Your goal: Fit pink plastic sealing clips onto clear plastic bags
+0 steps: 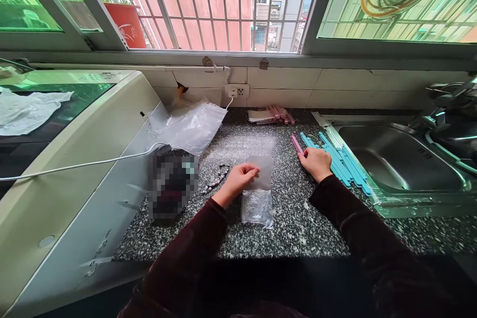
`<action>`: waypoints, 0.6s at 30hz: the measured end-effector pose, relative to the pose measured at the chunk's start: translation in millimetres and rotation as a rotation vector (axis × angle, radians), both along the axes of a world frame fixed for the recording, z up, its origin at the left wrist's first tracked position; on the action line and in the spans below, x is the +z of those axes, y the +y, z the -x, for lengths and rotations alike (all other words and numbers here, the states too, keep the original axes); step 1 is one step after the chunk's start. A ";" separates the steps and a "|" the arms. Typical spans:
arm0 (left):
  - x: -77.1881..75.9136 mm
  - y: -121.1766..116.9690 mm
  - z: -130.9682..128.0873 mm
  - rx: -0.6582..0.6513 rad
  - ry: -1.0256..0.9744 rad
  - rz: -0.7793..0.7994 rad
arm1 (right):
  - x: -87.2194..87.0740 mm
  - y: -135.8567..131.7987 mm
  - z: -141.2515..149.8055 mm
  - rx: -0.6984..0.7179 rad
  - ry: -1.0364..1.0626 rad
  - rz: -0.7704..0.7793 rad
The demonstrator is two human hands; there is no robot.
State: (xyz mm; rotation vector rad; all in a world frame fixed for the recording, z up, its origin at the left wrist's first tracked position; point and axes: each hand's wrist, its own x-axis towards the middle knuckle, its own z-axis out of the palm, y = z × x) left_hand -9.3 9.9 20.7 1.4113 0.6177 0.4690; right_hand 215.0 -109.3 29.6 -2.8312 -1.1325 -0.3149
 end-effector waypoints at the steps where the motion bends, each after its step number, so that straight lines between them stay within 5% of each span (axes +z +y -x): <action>1: 0.3 0.1 0.2 -0.001 0.002 -0.003 | 0.0 0.1 0.2 -0.005 -0.001 -0.001; 18: 4.9 0.7 3.8 0.034 -0.011 0.072 | -2.7 -4.1 22.2 0.196 -0.042 -0.309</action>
